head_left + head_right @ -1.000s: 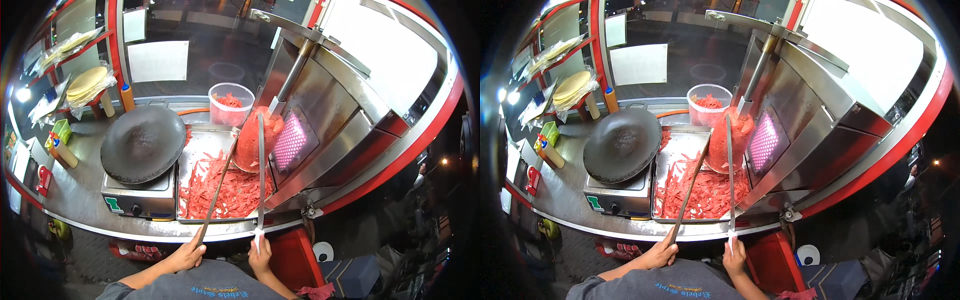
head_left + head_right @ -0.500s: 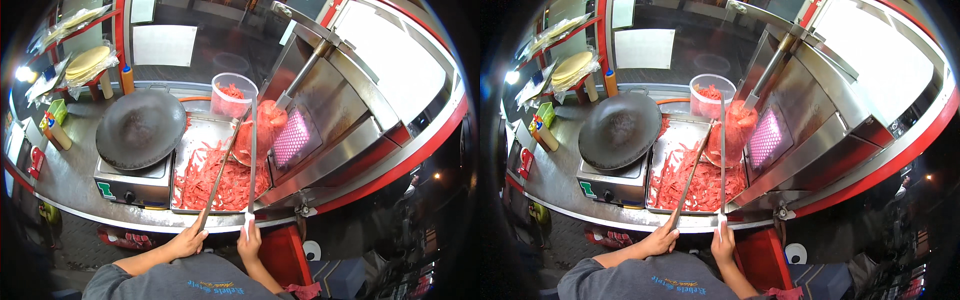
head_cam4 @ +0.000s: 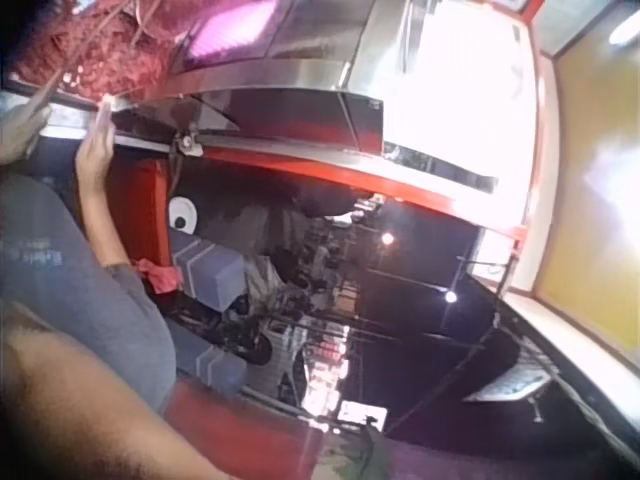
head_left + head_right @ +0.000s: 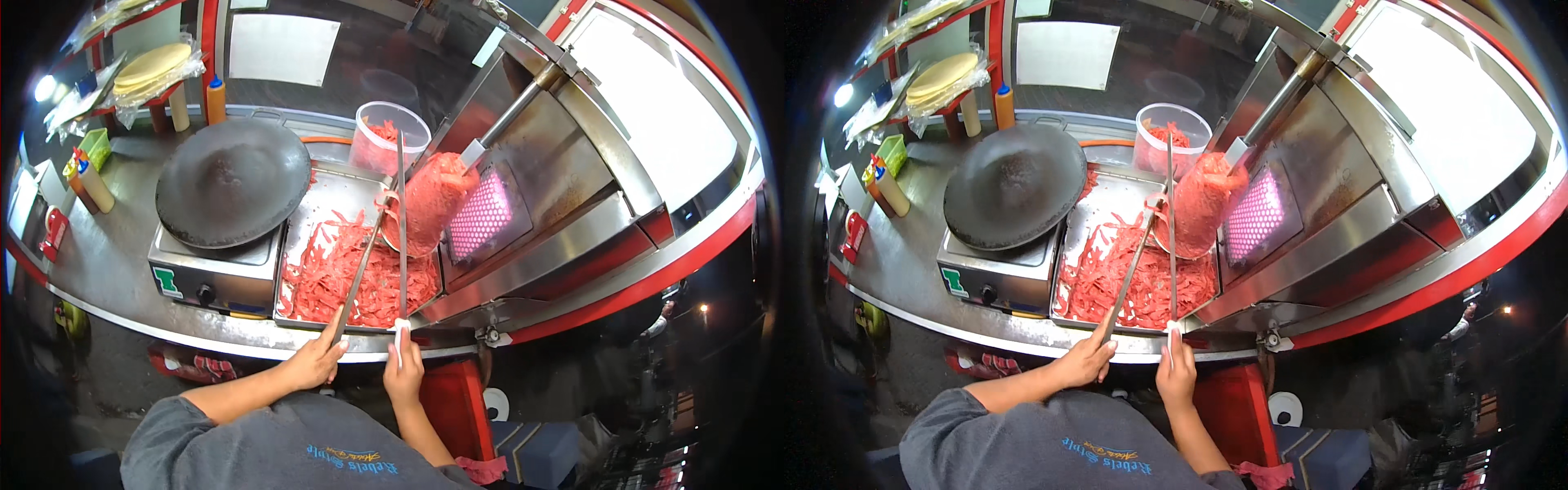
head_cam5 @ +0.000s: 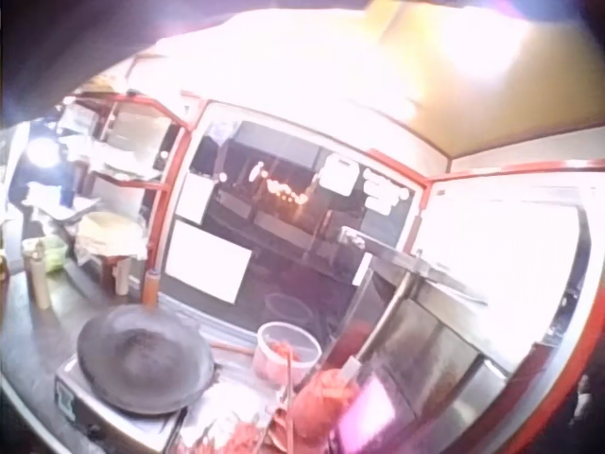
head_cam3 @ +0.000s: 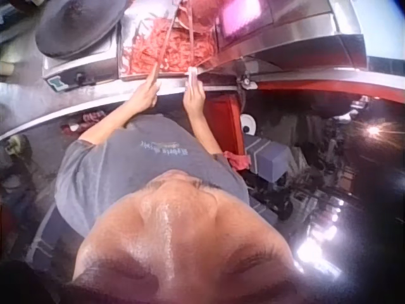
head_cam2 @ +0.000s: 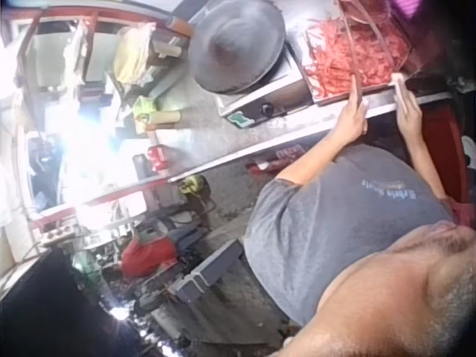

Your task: The person stirs sliced meat in a metal tray with a spatula, then slices meat from a vertical rotisserie spit into the tray using a long knife and a spatula.

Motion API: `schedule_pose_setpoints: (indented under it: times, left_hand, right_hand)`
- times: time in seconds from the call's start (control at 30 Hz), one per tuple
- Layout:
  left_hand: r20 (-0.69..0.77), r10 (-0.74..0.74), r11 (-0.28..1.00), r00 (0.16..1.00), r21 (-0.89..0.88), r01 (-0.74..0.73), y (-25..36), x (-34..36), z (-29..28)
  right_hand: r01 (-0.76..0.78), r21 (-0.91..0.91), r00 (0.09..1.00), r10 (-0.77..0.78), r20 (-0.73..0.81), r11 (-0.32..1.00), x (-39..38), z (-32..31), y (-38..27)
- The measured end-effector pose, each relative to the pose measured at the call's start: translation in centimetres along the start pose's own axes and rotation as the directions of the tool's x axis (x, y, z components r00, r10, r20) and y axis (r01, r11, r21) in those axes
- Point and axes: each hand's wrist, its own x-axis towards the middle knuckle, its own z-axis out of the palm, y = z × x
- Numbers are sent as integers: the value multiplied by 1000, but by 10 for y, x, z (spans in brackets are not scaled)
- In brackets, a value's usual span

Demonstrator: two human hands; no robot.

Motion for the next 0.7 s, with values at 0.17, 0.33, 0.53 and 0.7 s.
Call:
schedule_pose_setpoints:
  times: [0.17,0.33,0.53,0.7]
  left_hand:
    - [80,64,942,995,-333,-33,16,15,-11]
    - [133,101,763,986,-646,9,17,26,-12]
    - [188,80,473,979,-872,129,15,35,-13]
    - [164,22,601,986,-791,118,-7,-3,-21]
  right_hand:
    - [-37,-53,997,41,73,998,-56,-20,-1]
    - [-99,5,985,98,143,995,-80,-37,-16]
    - [-589,472,806,428,410,656,17,-3,-51]
    - [-546,518,828,329,455,659,-101,-5,2]
